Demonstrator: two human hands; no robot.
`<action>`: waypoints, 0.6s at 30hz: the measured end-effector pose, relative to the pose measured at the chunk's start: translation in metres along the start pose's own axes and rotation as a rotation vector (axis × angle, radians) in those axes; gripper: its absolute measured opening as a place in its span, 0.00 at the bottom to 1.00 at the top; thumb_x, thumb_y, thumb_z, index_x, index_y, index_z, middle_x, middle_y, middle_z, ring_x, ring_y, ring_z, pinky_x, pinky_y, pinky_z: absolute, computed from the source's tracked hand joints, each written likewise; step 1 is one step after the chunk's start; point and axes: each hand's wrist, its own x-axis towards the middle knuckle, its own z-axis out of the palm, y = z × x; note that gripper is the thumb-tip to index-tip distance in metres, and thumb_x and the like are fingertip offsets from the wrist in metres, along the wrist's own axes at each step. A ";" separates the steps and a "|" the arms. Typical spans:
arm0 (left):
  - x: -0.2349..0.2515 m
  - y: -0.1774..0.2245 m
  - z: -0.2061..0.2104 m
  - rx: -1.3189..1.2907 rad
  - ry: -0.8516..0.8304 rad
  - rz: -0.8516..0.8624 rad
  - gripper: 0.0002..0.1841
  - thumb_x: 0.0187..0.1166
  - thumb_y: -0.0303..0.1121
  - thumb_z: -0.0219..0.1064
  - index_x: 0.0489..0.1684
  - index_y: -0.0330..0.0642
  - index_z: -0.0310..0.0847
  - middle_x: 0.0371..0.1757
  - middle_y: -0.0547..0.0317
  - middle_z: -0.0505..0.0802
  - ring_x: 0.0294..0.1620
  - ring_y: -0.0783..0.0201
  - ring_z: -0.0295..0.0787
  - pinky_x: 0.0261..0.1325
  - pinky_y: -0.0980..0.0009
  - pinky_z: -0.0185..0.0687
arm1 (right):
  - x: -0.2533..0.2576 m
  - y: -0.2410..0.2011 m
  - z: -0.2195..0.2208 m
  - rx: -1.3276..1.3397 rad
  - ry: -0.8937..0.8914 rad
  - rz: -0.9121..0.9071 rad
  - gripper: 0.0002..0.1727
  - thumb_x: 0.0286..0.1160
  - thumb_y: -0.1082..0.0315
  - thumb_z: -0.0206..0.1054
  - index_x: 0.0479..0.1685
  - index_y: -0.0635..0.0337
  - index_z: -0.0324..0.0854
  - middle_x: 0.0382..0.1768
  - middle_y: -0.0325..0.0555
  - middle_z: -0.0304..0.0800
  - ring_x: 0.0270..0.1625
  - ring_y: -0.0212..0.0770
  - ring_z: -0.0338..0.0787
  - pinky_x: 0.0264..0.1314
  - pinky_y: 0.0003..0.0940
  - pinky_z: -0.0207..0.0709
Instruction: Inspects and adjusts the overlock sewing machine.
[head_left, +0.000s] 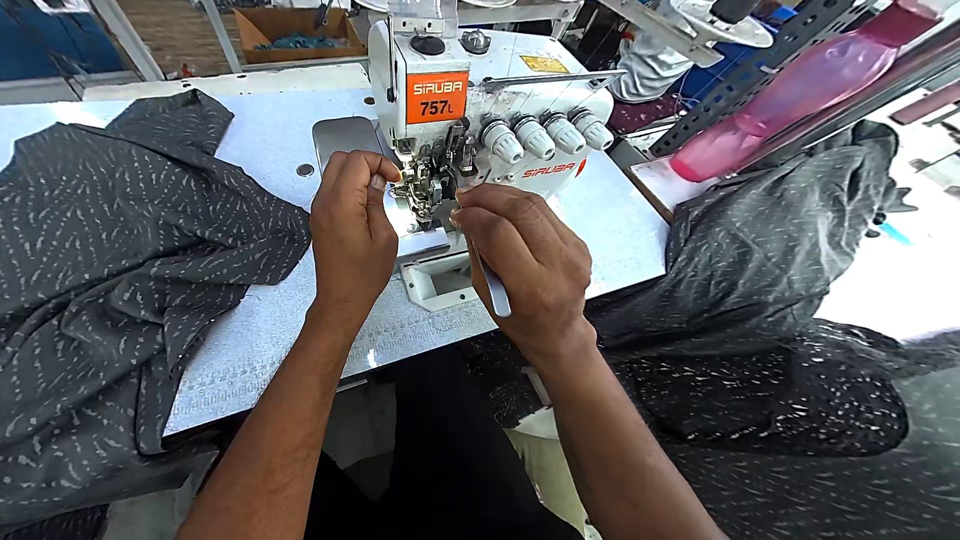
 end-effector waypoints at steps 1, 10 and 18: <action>0.000 0.000 0.000 -0.001 0.001 0.002 0.13 0.90 0.28 0.51 0.50 0.42 0.85 0.42 0.60 0.81 0.40 0.71 0.77 0.43 0.76 0.72 | -0.001 -0.001 -0.004 0.028 -0.007 -0.002 0.05 0.77 0.80 0.66 0.41 0.65 0.88 0.52 0.59 0.94 0.63 0.53 0.93 0.65 0.41 0.87; 0.000 0.000 -0.001 -0.002 -0.010 0.007 0.13 0.91 0.29 0.50 0.50 0.41 0.84 0.43 0.61 0.82 0.40 0.71 0.77 0.44 0.76 0.72 | -0.025 -0.004 0.002 0.268 0.274 0.352 0.05 0.68 0.82 0.75 0.39 0.70 0.86 0.45 0.54 0.95 0.55 0.45 0.96 0.57 0.37 0.94; -0.001 -0.001 -0.001 0.011 -0.016 0.010 0.13 0.91 0.29 0.50 0.50 0.40 0.84 0.43 0.60 0.81 0.39 0.71 0.76 0.43 0.77 0.71 | -0.020 -0.005 0.015 0.403 0.384 0.457 0.10 0.65 0.80 0.79 0.41 0.70 0.85 0.41 0.51 0.94 0.44 0.38 0.96 0.47 0.32 0.94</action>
